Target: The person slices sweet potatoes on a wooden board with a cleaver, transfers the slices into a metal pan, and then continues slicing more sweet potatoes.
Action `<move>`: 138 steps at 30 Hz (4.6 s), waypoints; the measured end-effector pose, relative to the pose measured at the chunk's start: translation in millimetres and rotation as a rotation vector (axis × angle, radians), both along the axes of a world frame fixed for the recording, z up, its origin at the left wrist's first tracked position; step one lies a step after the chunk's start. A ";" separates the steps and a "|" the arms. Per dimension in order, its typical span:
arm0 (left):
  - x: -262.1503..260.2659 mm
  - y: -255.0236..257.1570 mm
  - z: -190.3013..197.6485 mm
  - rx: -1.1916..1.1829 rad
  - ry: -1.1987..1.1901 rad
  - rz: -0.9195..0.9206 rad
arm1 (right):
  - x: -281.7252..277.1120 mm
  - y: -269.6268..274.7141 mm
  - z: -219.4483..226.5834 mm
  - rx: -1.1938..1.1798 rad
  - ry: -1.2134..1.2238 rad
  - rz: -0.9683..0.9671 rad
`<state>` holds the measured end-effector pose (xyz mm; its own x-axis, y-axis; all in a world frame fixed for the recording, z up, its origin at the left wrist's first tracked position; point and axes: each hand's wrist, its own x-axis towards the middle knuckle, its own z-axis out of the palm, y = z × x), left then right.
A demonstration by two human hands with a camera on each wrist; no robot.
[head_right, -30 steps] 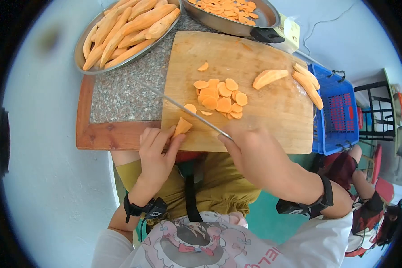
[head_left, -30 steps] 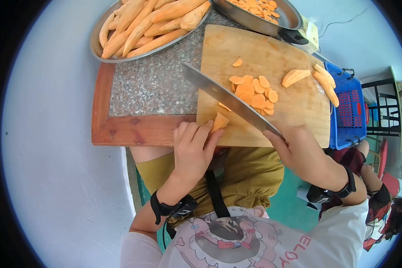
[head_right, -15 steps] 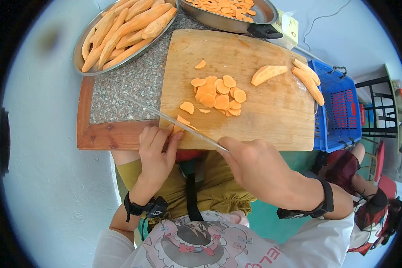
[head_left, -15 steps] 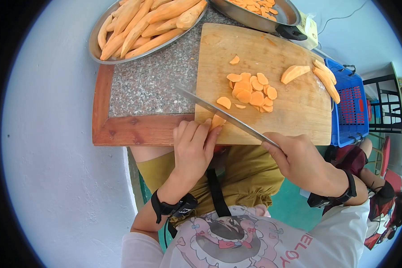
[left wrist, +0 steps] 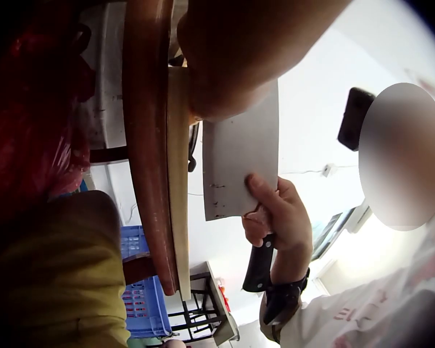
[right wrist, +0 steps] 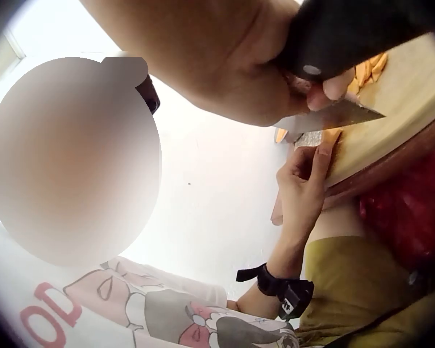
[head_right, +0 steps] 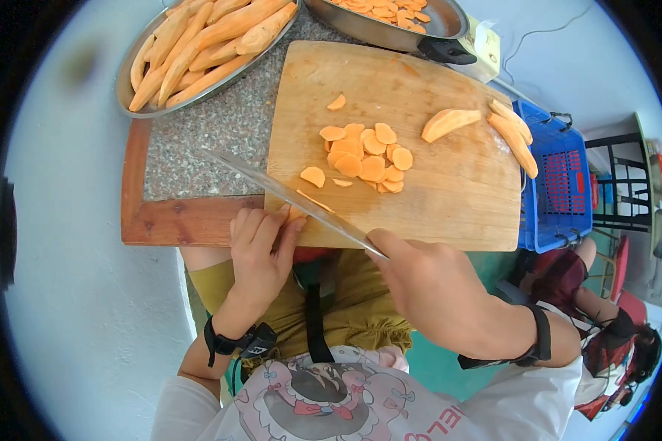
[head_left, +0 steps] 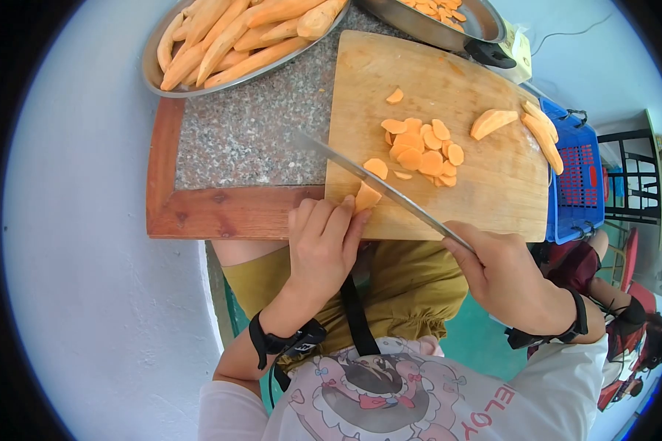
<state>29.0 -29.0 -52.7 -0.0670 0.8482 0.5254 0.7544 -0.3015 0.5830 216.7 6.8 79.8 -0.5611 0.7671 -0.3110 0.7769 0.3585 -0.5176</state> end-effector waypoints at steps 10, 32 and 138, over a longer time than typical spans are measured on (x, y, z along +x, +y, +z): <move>-0.7 -0.3 2.1 -0.030 -0.015 -0.011 | 0.0 3.4 -0.9 -0.061 -0.009 -0.012; -0.5 1.4 10.7 -0.056 0.021 -0.036 | -10.0 18.5 2.5 -0.169 -0.048 -0.016; 1.0 -4.6 3.0 0.059 0.000 0.010 | -4.8 2.2 -5.2 0.101 0.094 0.023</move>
